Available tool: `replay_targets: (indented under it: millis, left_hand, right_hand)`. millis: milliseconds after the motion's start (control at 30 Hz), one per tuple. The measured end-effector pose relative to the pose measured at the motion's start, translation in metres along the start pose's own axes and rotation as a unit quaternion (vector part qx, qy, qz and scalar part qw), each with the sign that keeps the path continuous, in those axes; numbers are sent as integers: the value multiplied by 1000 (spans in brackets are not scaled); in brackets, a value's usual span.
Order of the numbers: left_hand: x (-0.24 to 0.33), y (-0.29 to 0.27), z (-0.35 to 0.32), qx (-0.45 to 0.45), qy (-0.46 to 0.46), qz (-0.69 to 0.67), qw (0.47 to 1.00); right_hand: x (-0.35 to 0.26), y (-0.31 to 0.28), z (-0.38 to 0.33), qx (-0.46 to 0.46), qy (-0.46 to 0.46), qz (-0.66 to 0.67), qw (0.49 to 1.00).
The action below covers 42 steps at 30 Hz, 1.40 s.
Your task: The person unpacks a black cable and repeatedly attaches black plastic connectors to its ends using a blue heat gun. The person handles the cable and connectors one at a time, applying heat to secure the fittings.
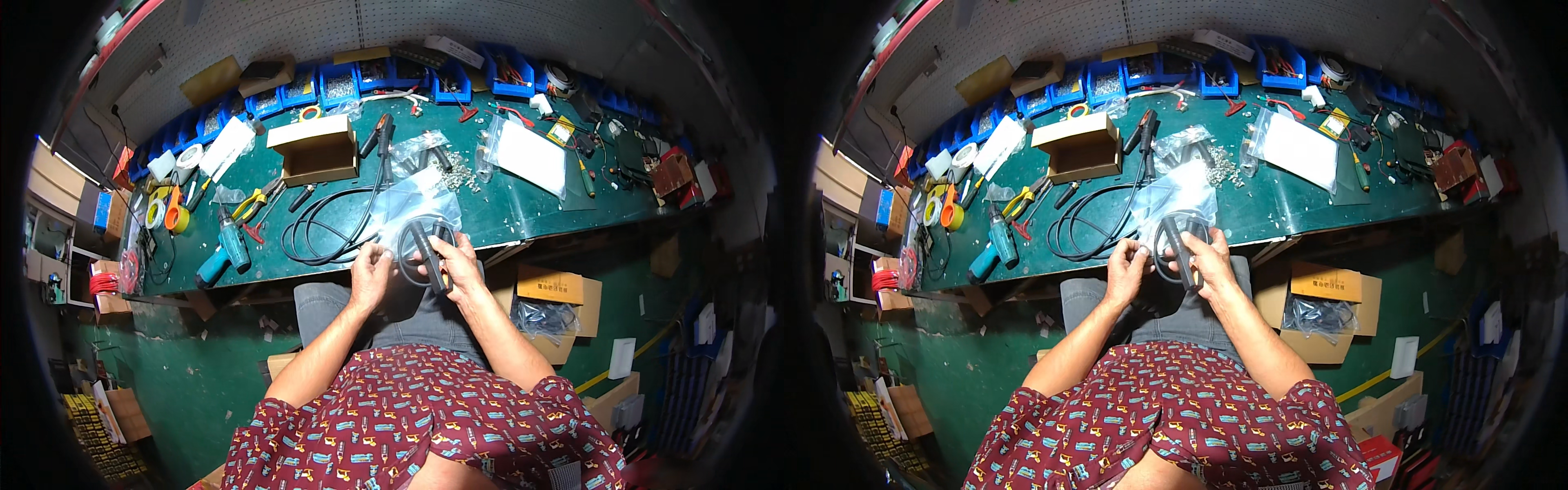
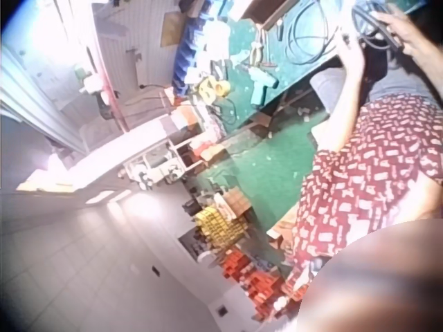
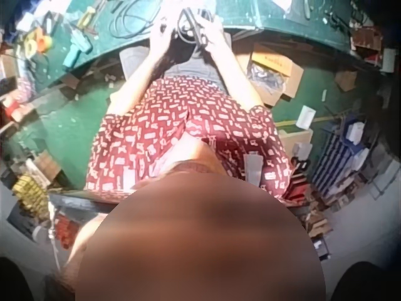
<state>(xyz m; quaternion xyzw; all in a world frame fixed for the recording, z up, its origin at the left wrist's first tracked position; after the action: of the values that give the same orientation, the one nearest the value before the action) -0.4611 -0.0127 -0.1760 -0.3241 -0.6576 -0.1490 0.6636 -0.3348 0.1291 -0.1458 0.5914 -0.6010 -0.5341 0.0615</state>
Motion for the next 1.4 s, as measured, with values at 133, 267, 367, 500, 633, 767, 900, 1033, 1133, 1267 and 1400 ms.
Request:
replay_targets:
  millis: [133,267,367,500,633,767,900,1033,1133,1267,1400]
  left_hand:
    - [41,2,-9,5,91,125,988]
    - [61,7,-26,32,196,215,956]
    - [53,14,-21,20,166,193,967]
    - [50,15,-24,10,157,188,969]
    - [56,16,-24,17,173,174,969]
    - [56,18,-27,19,163,158,974]
    - [49,20,-22,5,123,125,985]
    - [54,-2,-1,-68,-16,-13,997]
    - [108,-28,18,-65,-2,-42,997]
    - [139,-52,35,-66,33,4,997]
    - [198,-73,34,-36,87,19,995]
  right_hand:
    - [0,-13,5,54,-23,2,998]
    - [-1,-21,9,130,-65,18,989]
    - [5,-35,23,124,-54,47,990]
    - [3,-31,27,107,-5,62,992]
    - [1,-55,42,121,-29,-31,992]
    - [-14,-68,43,183,-92,-158,966]
    - [-39,-99,55,207,-176,-287,918]
    - [-92,-4,11,84,-145,-371,914]
    - [-119,36,0,46,-161,-339,926]
    - [-124,53,-5,41,-85,-194,976]
    - [-136,83,-18,-3,-79,-96,992]
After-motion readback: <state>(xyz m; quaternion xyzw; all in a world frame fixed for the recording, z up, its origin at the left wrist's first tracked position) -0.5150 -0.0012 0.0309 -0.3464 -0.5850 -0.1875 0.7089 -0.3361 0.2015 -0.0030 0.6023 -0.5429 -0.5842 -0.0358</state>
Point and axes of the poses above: each hand's wrist, its own z-axis towards the middle knuckle, its own y-axis out of the palm, x = y × z, the point moved 9 cm from there along z, towards the middle knuckle, and after that the axes turned 13 degrees about z, right-handed, at the moved point
